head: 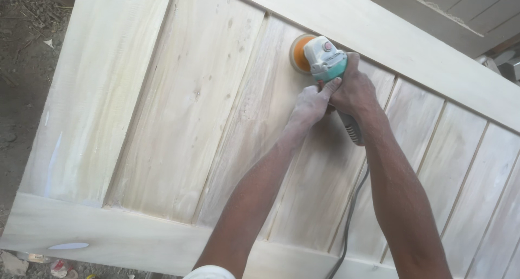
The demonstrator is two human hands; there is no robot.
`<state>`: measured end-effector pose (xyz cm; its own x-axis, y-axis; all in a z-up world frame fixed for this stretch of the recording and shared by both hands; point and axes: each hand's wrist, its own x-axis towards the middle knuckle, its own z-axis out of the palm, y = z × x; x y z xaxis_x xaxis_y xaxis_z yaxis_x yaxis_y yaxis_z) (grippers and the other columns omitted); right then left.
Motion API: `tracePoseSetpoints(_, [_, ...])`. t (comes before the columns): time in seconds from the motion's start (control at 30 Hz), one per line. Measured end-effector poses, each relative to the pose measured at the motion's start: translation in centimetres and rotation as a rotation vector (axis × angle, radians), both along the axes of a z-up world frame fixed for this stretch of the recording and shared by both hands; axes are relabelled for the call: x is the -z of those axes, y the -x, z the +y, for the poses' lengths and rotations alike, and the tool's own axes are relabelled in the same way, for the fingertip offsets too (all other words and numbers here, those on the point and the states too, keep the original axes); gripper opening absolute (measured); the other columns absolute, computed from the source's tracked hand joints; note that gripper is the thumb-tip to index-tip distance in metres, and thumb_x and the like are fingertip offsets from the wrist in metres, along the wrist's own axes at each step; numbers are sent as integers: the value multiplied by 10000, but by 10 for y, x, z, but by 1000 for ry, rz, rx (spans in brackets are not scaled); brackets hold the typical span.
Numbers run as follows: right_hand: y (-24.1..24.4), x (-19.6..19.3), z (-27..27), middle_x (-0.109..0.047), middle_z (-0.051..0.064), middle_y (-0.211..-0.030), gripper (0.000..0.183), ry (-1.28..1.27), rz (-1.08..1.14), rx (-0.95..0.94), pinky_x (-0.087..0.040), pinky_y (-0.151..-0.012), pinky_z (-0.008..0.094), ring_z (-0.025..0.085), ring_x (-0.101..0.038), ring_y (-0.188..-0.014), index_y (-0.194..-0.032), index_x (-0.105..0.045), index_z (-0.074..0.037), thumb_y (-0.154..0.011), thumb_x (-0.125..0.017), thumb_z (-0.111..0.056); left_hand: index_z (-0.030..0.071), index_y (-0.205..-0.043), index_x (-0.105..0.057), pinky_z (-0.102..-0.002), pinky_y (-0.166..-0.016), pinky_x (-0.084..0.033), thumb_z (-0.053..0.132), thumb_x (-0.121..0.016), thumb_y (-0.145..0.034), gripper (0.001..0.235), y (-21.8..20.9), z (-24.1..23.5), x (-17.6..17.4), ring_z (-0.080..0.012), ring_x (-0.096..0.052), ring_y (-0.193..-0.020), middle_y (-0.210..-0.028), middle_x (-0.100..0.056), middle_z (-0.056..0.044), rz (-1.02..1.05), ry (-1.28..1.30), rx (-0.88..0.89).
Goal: The person uses an electric orbital sander to smooth the surface of a large, light-colored wooden door or panel. They systematically move the tool across the flat panels and the raised frame, ensuring even coverage of the wood surface.
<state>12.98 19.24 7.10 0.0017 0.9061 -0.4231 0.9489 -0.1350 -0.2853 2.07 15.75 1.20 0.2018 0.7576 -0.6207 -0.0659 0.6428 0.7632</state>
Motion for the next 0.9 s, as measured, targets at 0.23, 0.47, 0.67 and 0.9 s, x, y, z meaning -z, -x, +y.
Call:
tracePoseSetpoints(0.23, [-11,-6,-41,-720,289,-1078,821,22,-16,-3,-585,-901,513,435,-737,-980,-1412,-315,-23,-865,-812,-381,-30,-1078,-712,-377,-692,-631,728,-581,-818,812,-20,-45,10,-233,-792,-749,-829,-786,-136,-31,1,4])
tracePoseSetpoints(0.47, [5,-15,-140,-740,273,-987,877,69,2,-111,-573,-819,538,457,-728,-926,-1437,-316,-27,-816,-816,-390,-43,-1212,-648,-443,-804,-572,667,-536,-919,775,-3,-162,12,-349,-750,-916,-943,-755,-226,82,-65,7])
tracePoseSetpoints(0.67, [2,-12,-235,-742,253,-952,893,150,-71,-118,-573,-752,529,455,-727,-873,-1490,-318,-77,-805,-793,-399,-42,-1244,-647,-474,-846,-562,583,-522,-966,695,12,-258,-15,-394,-739,-952,-956,-738,-248,84,66,168])
tracePoseSetpoints(0.9, [-1,-11,-335,-725,242,-1048,933,150,-1,-92,-575,-738,527,454,-715,-895,-1475,-344,-81,-702,-828,-277,-16,-1309,-615,-448,-844,-538,466,-533,-1001,578,36,-336,-38,-338,-718,-961,-1004,-732,-213,45,94,264])
